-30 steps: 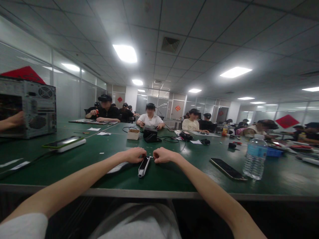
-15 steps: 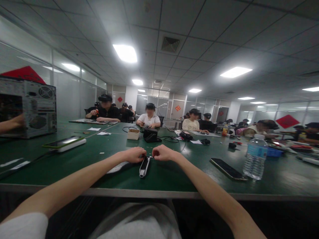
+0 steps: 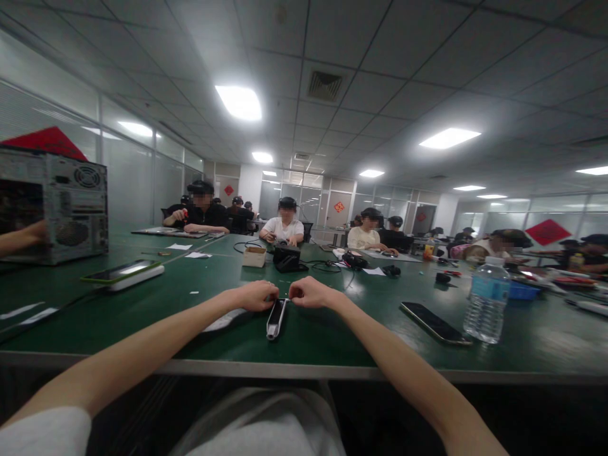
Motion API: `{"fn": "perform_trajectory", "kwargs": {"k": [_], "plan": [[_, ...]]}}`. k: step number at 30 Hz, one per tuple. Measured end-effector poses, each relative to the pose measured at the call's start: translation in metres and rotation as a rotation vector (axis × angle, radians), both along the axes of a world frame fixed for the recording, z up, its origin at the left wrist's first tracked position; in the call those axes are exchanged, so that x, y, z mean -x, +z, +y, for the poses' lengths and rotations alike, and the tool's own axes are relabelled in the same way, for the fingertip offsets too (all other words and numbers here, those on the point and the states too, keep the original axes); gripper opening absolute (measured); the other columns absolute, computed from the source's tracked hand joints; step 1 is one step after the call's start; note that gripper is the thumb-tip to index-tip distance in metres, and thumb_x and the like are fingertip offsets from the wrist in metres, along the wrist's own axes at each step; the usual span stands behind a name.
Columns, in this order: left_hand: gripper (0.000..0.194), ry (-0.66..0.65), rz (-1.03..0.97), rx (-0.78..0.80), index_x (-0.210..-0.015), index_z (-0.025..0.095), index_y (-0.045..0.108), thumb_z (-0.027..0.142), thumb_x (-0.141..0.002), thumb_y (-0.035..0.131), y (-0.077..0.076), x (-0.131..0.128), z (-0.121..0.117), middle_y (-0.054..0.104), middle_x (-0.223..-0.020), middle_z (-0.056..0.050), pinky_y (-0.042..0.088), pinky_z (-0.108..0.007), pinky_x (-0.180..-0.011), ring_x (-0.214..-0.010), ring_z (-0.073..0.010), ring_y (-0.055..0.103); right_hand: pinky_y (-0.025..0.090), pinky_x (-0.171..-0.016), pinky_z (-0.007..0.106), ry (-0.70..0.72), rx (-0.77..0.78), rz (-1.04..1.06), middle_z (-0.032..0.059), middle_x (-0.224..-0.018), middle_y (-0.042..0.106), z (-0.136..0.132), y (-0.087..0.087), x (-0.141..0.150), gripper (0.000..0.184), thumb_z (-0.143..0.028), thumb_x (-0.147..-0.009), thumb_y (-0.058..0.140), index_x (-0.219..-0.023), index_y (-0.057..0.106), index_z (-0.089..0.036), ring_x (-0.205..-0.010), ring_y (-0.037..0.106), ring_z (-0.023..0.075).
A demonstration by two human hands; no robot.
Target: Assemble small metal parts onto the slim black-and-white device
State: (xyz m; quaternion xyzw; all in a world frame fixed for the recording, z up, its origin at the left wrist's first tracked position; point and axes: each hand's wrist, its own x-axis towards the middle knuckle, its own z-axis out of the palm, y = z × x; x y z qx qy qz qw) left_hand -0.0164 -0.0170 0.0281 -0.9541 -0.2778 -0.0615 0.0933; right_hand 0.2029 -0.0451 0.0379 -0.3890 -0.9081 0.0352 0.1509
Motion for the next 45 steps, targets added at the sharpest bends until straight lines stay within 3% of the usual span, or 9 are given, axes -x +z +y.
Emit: {"fn": "perform_trajectory", "kwargs": {"k": [9, 16, 24, 37, 45], "plan": [[0.011, -0.016, -0.009, 0.019, -0.088, 0.019, 0.063, 0.023, -0.081, 0.056, 0.001, 0.001, 0.000, 0.066, -0.084, -0.003, 0.044, -0.027, -0.067, -0.078, -0.0188, 0.061, 0.043, -0.063, 0.021, -0.013, 0.019, -0.027, 0.0042, -0.081, 0.069, 0.002, 0.000, -0.003, 0.015, -0.012, -0.078, 0.061, -0.091, 0.070, -0.013, -0.069, 0.060, 0.0127], [0.009, -0.012, -0.005, 0.020, -0.088, 0.019, 0.063, 0.022, -0.082, 0.056, 0.002, 0.001, -0.003, 0.067, -0.084, -0.003, 0.044, -0.026, -0.068, -0.079, -0.0184, 0.061, 0.046, -0.070, 0.023, 0.006, 0.049, 0.003, 0.0049, -0.086, 0.071, 0.008, -0.004, -0.005, 0.020, -0.003, -0.077, 0.059, -0.091, 0.069, -0.014, -0.077, 0.063, 0.0142], [0.009, -0.004, 0.005, 0.009, -0.087, 0.020, 0.062, 0.020, -0.080, 0.056, 0.002, 0.000, -0.002, 0.066, -0.084, -0.002, 0.044, -0.026, -0.069, -0.079, -0.0181, 0.061, 0.045, -0.071, 0.023, 0.005, -0.014, 0.002, 0.0051, -0.087, 0.070, 0.013, -0.009, -0.007, 0.021, -0.004, -0.077, 0.058, -0.093, 0.069, -0.013, -0.078, 0.063, 0.0139], [0.009, -0.027, -0.004, 0.007, -0.088, 0.019, 0.062, 0.021, -0.081, 0.056, 0.001, 0.001, -0.001, 0.066, -0.083, -0.003, 0.044, -0.026, -0.069, -0.078, -0.0183, 0.061, 0.043, -0.064, 0.021, -0.002, -0.002, 0.010, 0.0023, -0.079, 0.067, 0.000, 0.000, -0.003, 0.019, -0.008, -0.072, 0.060, -0.088, 0.067, -0.013, -0.069, 0.058, 0.0119], [0.009, -0.016, -0.001, 0.013, -0.088, 0.019, 0.062, 0.022, -0.082, 0.056, 0.003, 0.001, -0.003, 0.066, -0.085, -0.003, 0.044, -0.025, -0.068, -0.078, -0.0177, 0.061, 0.041, -0.062, 0.021, 0.021, -0.042, 0.015, 0.0011, -0.075, 0.066, 0.007, -0.007, -0.001, 0.014, -0.012, -0.075, 0.062, -0.087, 0.068, -0.013, -0.067, 0.057, 0.0111]]}}
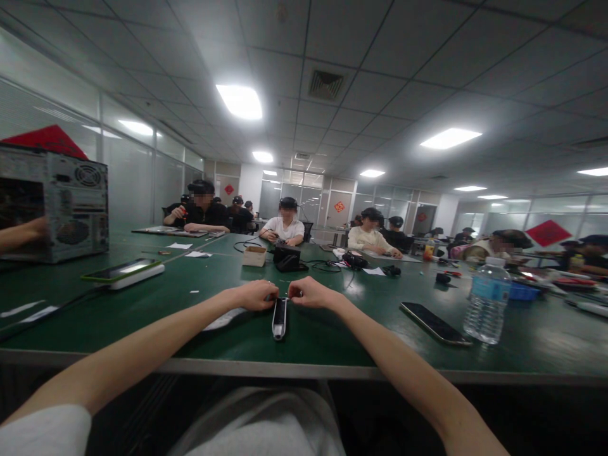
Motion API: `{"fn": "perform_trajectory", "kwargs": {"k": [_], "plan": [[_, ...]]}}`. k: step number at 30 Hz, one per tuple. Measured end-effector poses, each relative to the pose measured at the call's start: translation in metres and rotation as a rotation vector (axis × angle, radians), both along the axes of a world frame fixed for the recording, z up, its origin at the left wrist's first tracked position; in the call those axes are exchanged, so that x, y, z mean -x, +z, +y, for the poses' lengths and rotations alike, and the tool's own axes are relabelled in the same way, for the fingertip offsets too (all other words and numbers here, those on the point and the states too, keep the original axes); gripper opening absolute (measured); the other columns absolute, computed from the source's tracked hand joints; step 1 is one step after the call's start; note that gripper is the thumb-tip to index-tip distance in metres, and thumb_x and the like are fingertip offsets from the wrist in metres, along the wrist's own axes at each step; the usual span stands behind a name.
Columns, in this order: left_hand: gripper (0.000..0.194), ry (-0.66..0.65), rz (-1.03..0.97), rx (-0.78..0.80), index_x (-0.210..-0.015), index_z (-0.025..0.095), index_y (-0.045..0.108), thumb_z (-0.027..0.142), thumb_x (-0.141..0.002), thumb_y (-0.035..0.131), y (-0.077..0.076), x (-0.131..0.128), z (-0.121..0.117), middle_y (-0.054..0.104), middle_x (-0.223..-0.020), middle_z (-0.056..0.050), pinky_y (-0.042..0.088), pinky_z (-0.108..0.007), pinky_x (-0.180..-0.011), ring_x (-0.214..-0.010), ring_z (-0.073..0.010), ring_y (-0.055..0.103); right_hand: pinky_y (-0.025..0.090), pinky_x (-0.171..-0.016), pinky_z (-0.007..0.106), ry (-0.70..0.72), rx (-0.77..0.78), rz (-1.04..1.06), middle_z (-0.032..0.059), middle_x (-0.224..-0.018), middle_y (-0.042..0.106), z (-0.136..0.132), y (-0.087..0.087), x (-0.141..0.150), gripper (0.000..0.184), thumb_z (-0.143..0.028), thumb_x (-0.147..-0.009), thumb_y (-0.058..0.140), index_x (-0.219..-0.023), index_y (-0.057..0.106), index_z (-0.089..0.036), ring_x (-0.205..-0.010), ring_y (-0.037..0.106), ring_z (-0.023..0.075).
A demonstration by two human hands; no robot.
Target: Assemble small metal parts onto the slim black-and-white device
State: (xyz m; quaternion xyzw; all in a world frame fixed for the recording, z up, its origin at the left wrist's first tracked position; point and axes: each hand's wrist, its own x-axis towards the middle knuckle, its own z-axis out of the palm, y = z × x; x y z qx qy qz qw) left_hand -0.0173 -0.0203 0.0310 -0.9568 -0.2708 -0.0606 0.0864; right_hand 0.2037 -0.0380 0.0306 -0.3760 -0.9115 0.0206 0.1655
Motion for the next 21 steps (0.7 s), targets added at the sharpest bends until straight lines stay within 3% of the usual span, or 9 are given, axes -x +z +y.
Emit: {"fn": "perform_trajectory", "kwargs": {"k": [5, 11, 17, 21], "plan": [[0.009, 0.006, -0.007, -0.001, -0.087, 0.019, 0.063, 0.022, -0.081, 0.056, 0.000, 0.000, -0.002, 0.066, -0.085, -0.003, 0.045, -0.026, -0.069, -0.078, -0.0180, 0.060, 0.042, -0.064, 0.021, 0.023, -0.002, 0.022, 0.0020, -0.079, 0.067, -0.001, -0.002, 0.002, 0.017, -0.017, -0.076, 0.063, -0.092, 0.068, -0.013, -0.069, 0.058, 0.0119], [0.009, 0.000, -0.009, -0.005, -0.087, 0.019, 0.063, 0.022, -0.081, 0.056, 0.000, -0.001, -0.001, 0.066, -0.083, -0.003, 0.045, -0.026, -0.069, -0.078, -0.0181, 0.061, 0.044, -0.077, 0.027, -0.091, -0.110, -0.028, 0.0079, -0.094, 0.069, 0.006, 0.000, -0.005, 0.022, -0.014, -0.084, 0.053, -0.100, 0.068, -0.013, -0.084, 0.061, 0.0167], [0.011, -0.003, -0.005, -0.012, -0.089, 0.020, 0.063, 0.023, -0.082, 0.055, -0.001, -0.001, 0.001, 0.066, -0.084, -0.003, 0.045, -0.025, -0.070, -0.079, -0.0184, 0.061, 0.040, -0.093, 0.036, -0.141, -0.144, -0.140, 0.0170, -0.121, 0.059, 0.021, -0.016, -0.010, 0.038, -0.018, -0.088, 0.053, -0.124, 0.061, -0.014, -0.109, 0.054, 0.0246], [0.012, -0.005, -0.005, -0.002, -0.091, 0.020, 0.063, 0.023, -0.082, 0.055, -0.001, 0.000, 0.002, 0.066, -0.086, -0.003, 0.044, -0.025, -0.070, -0.079, -0.0180, 0.061, 0.039, -0.092, 0.039, -0.147, -0.120, -0.212, 0.0162, -0.123, 0.057, 0.025, -0.023, -0.007, 0.036, -0.024, -0.091, 0.050, -0.124, 0.063, -0.020, -0.111, 0.052, 0.0274]]}}
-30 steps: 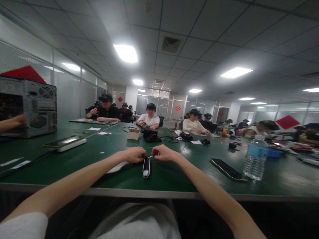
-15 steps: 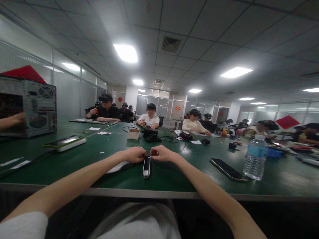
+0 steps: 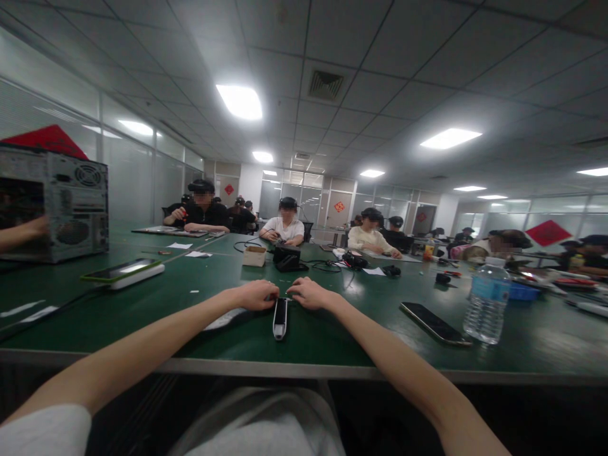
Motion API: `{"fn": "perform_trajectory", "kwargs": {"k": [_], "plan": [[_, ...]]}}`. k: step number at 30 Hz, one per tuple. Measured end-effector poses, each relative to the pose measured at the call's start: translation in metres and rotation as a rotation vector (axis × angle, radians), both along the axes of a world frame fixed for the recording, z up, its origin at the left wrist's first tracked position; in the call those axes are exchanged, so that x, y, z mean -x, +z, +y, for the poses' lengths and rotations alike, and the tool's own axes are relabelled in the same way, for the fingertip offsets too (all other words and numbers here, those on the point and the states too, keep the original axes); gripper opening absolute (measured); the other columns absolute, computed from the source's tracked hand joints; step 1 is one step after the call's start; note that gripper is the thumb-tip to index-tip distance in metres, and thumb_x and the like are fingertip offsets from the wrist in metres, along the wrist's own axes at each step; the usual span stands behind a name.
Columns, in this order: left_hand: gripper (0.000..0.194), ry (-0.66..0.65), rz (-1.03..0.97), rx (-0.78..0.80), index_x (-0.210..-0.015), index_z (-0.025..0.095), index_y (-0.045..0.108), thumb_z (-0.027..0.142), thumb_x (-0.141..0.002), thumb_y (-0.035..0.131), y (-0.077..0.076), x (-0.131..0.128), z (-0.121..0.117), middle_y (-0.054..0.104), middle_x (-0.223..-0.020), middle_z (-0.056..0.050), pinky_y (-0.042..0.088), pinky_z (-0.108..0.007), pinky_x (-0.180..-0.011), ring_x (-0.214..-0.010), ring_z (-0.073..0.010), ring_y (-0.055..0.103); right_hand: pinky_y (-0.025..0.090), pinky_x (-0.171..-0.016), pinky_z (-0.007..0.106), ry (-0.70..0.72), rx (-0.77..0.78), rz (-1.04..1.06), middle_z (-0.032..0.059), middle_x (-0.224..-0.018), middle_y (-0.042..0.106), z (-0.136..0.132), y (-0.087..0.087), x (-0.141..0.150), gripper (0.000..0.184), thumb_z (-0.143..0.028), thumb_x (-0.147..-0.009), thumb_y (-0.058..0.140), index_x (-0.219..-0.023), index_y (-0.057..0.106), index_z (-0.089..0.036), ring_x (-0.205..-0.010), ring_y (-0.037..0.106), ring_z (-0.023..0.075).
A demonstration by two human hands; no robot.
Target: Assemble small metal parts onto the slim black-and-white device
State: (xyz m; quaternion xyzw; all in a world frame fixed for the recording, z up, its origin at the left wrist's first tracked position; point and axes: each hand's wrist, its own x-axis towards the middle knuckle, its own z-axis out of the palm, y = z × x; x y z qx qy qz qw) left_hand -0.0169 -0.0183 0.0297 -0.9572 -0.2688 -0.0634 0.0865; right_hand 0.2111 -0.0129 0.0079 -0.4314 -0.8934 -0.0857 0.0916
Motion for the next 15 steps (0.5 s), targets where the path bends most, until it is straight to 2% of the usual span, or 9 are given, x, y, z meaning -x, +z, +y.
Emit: {"fn": "perform_trajectory", "kwargs": {"k": [5, 10, 15], "plan": [[0.010, -0.006, 0.007, -0.011, -0.090, 0.020, 0.062, 0.024, -0.083, 0.055, -0.001, 0.000, 0.001, 0.066, -0.086, -0.002, 0.044, -0.025, -0.069, -0.079, -0.0180, 0.061, 0.040, -0.092, 0.038, 0.016, 0.027, -0.031, 0.0149, -0.119, 0.059, -0.002, 0.003, 0.002, 0.032, -0.024, -0.090, 0.052, -0.118, 0.067, -0.019, -0.109, 0.053, 0.0263], [0.011, -0.008, 0.015, -0.022, -0.091, 0.020, 0.062, 0.023, -0.083, 0.055, -0.001, 0.000, 0.001, 0.066, -0.085, -0.002, 0.044, -0.025, -0.068, -0.078, -0.0183, 0.061, 0.040, -0.094, 0.039, -0.015, 0.033, -0.009, 0.0173, -0.124, 0.057, -0.002, 0.001, 0.002, 0.039, -0.029, -0.091, 0.051, -0.127, 0.059, -0.017, -0.113, 0.052, 0.0278], [0.011, -0.009, 0.012, -0.025, -0.091, 0.020, 0.062, 0.022, -0.083, 0.055, -0.003, 0.000, 0.004, 0.067, -0.086, -0.002, 0.044, -0.025, -0.069, -0.080, -0.0184, 0.062, 0.040, -0.094, 0.039, -0.029, 0.057, -0.071, 0.0151, -0.125, 0.057, 0.003, -0.006, 0.003, 0.042, -0.036, -0.093, 0.046, -0.130, 0.057, -0.020, -0.114, 0.052, 0.0271]]}}
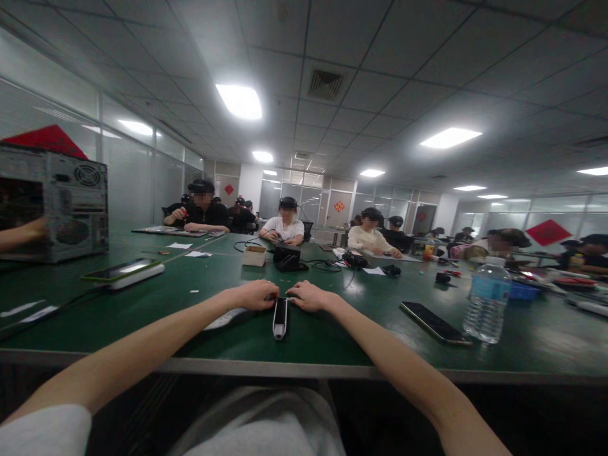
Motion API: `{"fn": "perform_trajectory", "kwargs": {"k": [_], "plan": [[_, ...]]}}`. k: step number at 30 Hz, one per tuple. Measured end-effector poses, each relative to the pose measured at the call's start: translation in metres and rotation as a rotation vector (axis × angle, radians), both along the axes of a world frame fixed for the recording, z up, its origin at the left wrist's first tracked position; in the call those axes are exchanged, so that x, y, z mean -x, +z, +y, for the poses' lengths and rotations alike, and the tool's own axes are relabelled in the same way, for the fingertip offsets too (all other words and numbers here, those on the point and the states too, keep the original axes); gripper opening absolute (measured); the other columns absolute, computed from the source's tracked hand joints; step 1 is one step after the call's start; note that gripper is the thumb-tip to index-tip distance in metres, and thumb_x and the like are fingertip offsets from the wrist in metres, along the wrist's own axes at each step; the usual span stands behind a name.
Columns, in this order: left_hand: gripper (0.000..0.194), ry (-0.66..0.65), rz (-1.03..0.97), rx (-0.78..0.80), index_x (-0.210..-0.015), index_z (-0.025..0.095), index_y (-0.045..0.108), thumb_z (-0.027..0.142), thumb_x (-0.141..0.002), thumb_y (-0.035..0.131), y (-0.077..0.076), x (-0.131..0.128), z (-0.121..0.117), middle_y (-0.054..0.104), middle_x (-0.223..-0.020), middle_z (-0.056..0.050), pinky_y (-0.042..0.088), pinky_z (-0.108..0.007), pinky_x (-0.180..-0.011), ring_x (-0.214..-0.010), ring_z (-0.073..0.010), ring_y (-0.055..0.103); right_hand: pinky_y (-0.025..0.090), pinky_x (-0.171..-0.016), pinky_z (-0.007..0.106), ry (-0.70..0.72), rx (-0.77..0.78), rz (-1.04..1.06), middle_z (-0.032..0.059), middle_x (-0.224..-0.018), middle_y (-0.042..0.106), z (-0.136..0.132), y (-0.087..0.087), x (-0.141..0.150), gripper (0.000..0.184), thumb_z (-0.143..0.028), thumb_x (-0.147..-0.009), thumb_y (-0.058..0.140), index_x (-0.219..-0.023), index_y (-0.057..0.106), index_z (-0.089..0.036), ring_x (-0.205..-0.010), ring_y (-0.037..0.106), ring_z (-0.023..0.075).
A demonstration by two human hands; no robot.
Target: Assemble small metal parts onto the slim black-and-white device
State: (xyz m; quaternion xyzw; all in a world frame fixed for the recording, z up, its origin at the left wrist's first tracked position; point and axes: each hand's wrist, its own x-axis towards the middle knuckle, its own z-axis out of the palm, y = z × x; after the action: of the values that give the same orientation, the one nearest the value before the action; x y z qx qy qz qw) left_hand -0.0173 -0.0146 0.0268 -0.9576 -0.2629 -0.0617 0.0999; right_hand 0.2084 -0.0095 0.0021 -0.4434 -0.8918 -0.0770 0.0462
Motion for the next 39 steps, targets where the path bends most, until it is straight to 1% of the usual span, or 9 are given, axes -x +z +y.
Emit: {"fn": "perform_trajectory", "kwargs": {"k": [8, 15, 17, 21, 24, 27, 31, 35, 39], "plan": [[0.012, 0.015, 0.000, 0.013, -0.092, 0.020, 0.062, 0.022, -0.083, 0.055, 0.003, -0.001, -0.005, 0.067, -0.086, -0.002, 0.044, -0.025, -0.069, -0.080, -0.0179, 0.061, 0.040, -0.094, 0.041, -0.016, 0.019, -0.029, 0.0177, -0.125, 0.057, -0.006, 0.008, 0.002, 0.042, -0.037, -0.094, 0.044, -0.127, 0.059, -0.016, -0.115, 0.051, 0.0299], [0.011, 0.021, 0.010, 0.012, -0.091, 0.019, 0.062, 0.021, -0.083, 0.055, 0.004, -0.001, -0.007, 0.067, -0.086, -0.002, 0.044, -0.025, -0.069, -0.079, -0.0179, 0.061, 0.041, -0.093, 0.042, -0.041, 0.059, -0.017, 0.0172, -0.130, 0.054, -0.012, 0.011, 0.005, 0.044, -0.037, -0.094, 0.043, -0.133, 0.053, -0.020, -0.117, 0.049, 0.0306], [0.011, 0.022, 0.009, 0.016, -0.091, 0.020, 0.062, 0.021, -0.082, 0.056, 0.004, -0.001, -0.006, 0.067, -0.086, -0.002, 0.044, -0.025, -0.069, -0.079, -0.0180, 0.062, 0.041, -0.092, 0.040, -0.038, 0.054, -0.023, 0.0170, -0.128, 0.055, -0.014, 0.013, 0.006, 0.041, -0.036, -0.094, 0.043, -0.129, 0.057, -0.019, -0.116, 0.050, 0.0302], [0.012, 0.022, 0.008, 0.016, -0.092, 0.020, 0.063, 0.022, -0.083, 0.055, 0.004, -0.001, -0.005, 0.067, -0.086, -0.002, 0.044, -0.025, -0.069, -0.079, -0.0181, 0.062, 0.042, -0.087, 0.035, -0.054, 0.002, -0.041, 0.0159, -0.116, 0.061, -0.018, 0.021, 0.006, 0.030, -0.029, -0.089, 0.051, -0.112, 0.066, -0.016, -0.109, 0.054, 0.0279], [0.012, 0.025, 0.010, 0.016, -0.092, 0.020, 0.062, 0.022, -0.083, 0.055, 0.004, -0.001, -0.004, 0.067, -0.086, -0.002, 0.044, -0.025, -0.069, -0.079, -0.0180, 0.062, 0.043, -0.079, 0.028, -0.057, 0.029, -0.062, 0.0129, -0.104, 0.067, -0.018, 0.025, 0.003, 0.023, -0.021, -0.084, 0.055, -0.102, 0.068, -0.014, -0.099, 0.060, 0.0239], [0.012, 0.022, 0.009, 0.013, -0.092, 0.020, 0.062, 0.023, -0.083, 0.055, 0.002, 0.000, -0.003, 0.067, -0.086, -0.002, 0.044, -0.025, -0.068, -0.079, -0.0179, 0.062, 0.041, -0.070, 0.024, -0.064, 0.073, -0.070, 0.0096, -0.097, 0.070, -0.017, 0.027, 0.000, 0.020, -0.017, -0.081, 0.056, -0.096, 0.068, -0.015, -0.089, 0.063, 0.0200], [0.011, 0.005, -0.002, 0.003, -0.090, 0.020, 0.062, 0.022, -0.082, 0.055, 0.001, 0.000, -0.001, 0.067, -0.086, -0.003, 0.044, -0.026, -0.068, -0.079, -0.0186, 0.062, 0.039, -0.064, 0.023, -0.084, 0.092, -0.077, 0.0082, -0.095, 0.071, -0.017, 0.027, -0.002, 0.019, -0.018, -0.080, 0.057, -0.094, 0.069, -0.015, -0.085, 0.064, 0.0186], [0.012, -0.004, -0.006, 0.000, -0.091, 0.019, 0.063, 0.022, -0.082, 0.055, 0.001, 0.000, -0.001, 0.067, -0.087, -0.003, 0.044, -0.026, -0.068, -0.080, -0.0189, 0.062, 0.040, -0.065, 0.022, -0.079, 0.094, -0.060, 0.0090, -0.100, 0.071, -0.017, 0.027, -0.002, 0.022, -0.017, -0.079, 0.058, -0.098, 0.068, -0.015, -0.088, 0.064, 0.0191], [0.011, -0.001, 0.001, 0.004, -0.090, 0.019, 0.063, 0.022, -0.082, 0.055, 0.002, -0.001, -0.003, 0.067, -0.086, -0.003, 0.044, -0.025, -0.068, -0.079, -0.0181, 0.062, 0.041, -0.066, 0.022, -0.104, 0.121, -0.053, 0.0091, -0.101, 0.071, -0.020, 0.029, -0.001, 0.022, -0.017, -0.079, 0.058, -0.098, 0.068, -0.016, -0.088, 0.064, 0.0191]]}}
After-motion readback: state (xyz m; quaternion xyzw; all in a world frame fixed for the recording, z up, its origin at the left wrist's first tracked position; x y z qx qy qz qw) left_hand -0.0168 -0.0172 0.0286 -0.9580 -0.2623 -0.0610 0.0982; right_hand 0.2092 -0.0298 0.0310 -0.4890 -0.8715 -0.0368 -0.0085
